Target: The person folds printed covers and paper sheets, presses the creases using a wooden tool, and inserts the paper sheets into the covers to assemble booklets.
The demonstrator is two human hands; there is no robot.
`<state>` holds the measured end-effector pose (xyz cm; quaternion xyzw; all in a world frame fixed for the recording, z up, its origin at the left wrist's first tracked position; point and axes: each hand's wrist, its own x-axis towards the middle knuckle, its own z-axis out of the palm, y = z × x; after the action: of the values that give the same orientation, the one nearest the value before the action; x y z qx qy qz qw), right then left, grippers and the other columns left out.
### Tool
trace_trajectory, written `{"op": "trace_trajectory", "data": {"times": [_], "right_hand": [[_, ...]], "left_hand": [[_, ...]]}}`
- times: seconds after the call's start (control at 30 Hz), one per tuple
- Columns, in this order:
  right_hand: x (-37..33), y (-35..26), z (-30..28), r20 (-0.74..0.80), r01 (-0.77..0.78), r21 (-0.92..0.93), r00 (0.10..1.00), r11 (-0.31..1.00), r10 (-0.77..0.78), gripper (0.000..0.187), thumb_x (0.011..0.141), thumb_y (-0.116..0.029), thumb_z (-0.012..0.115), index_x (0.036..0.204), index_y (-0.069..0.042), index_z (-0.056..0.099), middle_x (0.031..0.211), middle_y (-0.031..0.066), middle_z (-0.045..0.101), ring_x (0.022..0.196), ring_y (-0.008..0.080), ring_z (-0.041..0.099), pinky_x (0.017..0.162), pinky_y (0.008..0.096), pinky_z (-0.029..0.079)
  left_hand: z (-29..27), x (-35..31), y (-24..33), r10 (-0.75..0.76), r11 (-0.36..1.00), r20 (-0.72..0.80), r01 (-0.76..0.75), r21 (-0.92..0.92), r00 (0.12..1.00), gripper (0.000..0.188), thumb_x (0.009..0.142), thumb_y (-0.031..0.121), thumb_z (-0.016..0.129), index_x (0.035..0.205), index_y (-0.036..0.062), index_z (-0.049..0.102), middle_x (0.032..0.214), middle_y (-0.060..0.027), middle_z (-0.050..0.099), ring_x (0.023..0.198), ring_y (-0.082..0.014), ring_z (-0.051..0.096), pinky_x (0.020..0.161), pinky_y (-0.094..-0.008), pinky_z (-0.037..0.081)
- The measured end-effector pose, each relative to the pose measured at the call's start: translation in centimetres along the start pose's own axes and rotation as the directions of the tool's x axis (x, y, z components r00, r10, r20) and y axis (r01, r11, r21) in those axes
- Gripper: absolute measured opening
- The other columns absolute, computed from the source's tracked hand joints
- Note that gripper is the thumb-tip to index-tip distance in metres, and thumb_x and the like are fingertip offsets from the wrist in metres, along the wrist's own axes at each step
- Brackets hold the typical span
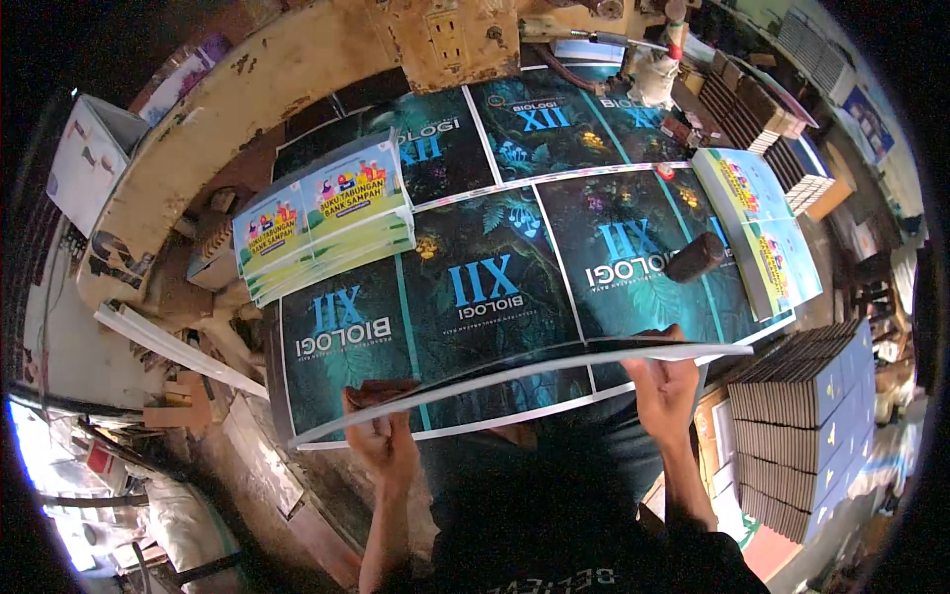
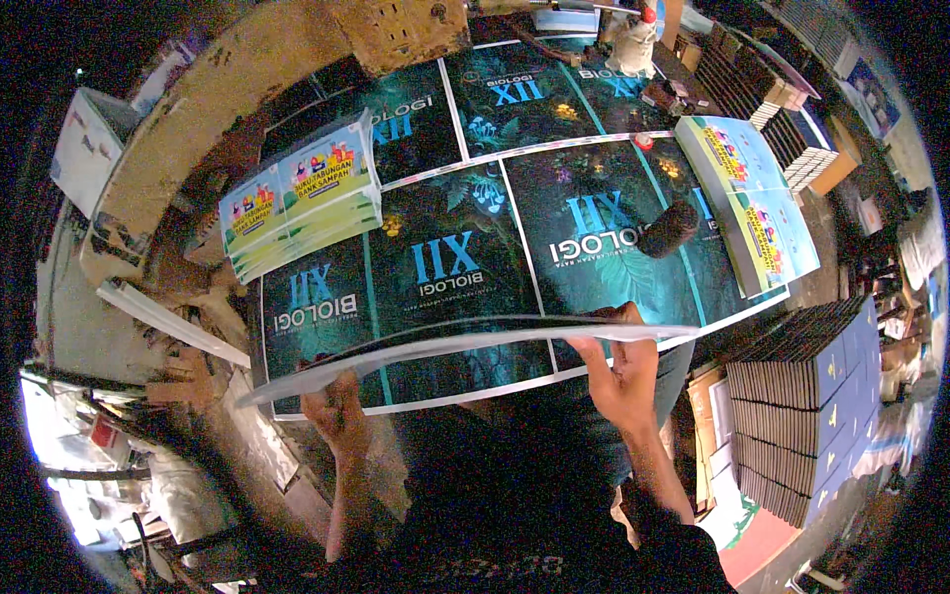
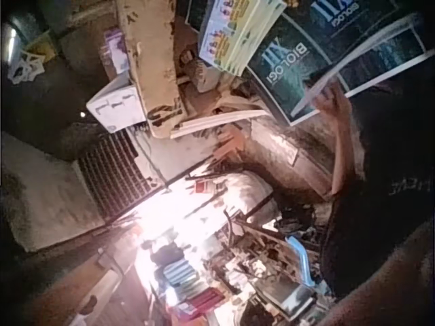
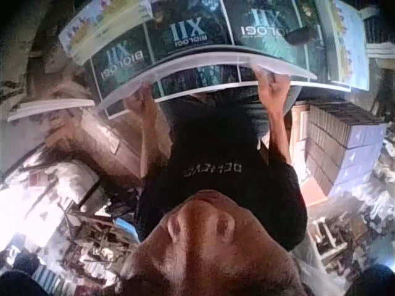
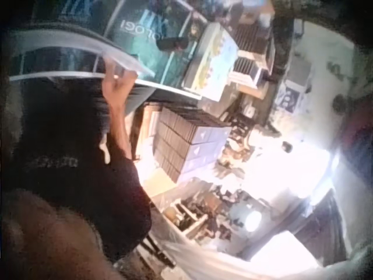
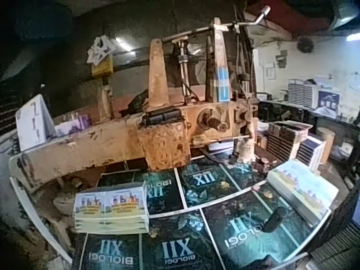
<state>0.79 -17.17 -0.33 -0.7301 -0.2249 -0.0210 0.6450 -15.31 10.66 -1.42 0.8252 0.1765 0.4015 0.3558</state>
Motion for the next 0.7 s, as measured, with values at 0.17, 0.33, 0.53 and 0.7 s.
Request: {"op": "trace_trajectory", "data": {"times": [0.17, 0.33, 0.53, 0.7], "right_hand": [[0.2, -0.3, 0.7, -0.021, -0.098, -0.052, 0.995, 0.994, 0.097, 0.020, 0.091, -0.006, 0.068, 0.108, 0.005, 0.063, 0.087, 0.0053, 0.067, 0.080, 0.0094, 0.057, 0.070, 0.0241, 0.045], [0.8, -2.6, 0.4, -0.009, -0.090, -0.118, 0.996, 0.989, 0.090, 0.023, 0.090, -0.007, 0.071, 0.109, 0.005, 0.064, 0.090, 0.0071, 0.069, 0.083, 0.0091, 0.060, 0.074, 0.0239, 0.048], [1.4, -0.2, 0.7, 0.129, -0.319, 0.086, 0.943, 0.944, 0.307, 0.037, 0.088, -0.003, 0.071, 0.122, 0.006, 0.059, 0.108, 0.0107, 0.068, 0.100, 0.0147, 0.063, 0.086, 0.0282, 0.053], [1.6, 1.2, 0.2, 0.249, -0.371, -0.048, 0.895, 0.928, 0.370, 0.045, 0.086, -0.003, 0.072, 0.127, 0.006, 0.056, 0.117, 0.0112, 0.065, 0.105, 0.0168, 0.063, 0.094, 0.0320, 0.052]], "left_hand": [[0.5, -2.0, -3.0, -0.355, 0.899, 0.103, 0.369, -0.234, 0.929, 0.030, 0.096, 0.008, 0.062, 0.121, -0.0020, 0.048, 0.104, -0.0078, 0.056, 0.092, -0.0133, 0.053, 0.084, -0.0277, 0.043], [-0.1, 0.7, 2.4, -0.413, 0.881, 0.060, 0.416, -0.228, 0.909, 0.041, 0.099, 0.010, 0.060, 0.131, -0.0048, 0.039, 0.116, -0.0135, 0.054, 0.102, -0.0174, 0.057, 0.093, -0.0331, 0.048], [0.4, 0.9, 0.6, -0.511, 0.851, 0.301, 0.522, 0.047, 0.805, 0.058, 0.097, 0.023, 0.064, 0.136, -0.0086, 0.036, 0.112, -0.0211, 0.063, 0.112, -0.0268, 0.063, 0.092, -0.0361, 0.050], [-1.0, 0.8, 0.7, -0.474, 0.875, 0.274, 0.414, 0.249, 0.837, 0.046, 0.093, 0.023, 0.068, 0.126, -0.0039, 0.050, 0.104, -0.0223, 0.066, 0.098, -0.0303, 0.067, 0.086, -0.0383, 0.051]]}}
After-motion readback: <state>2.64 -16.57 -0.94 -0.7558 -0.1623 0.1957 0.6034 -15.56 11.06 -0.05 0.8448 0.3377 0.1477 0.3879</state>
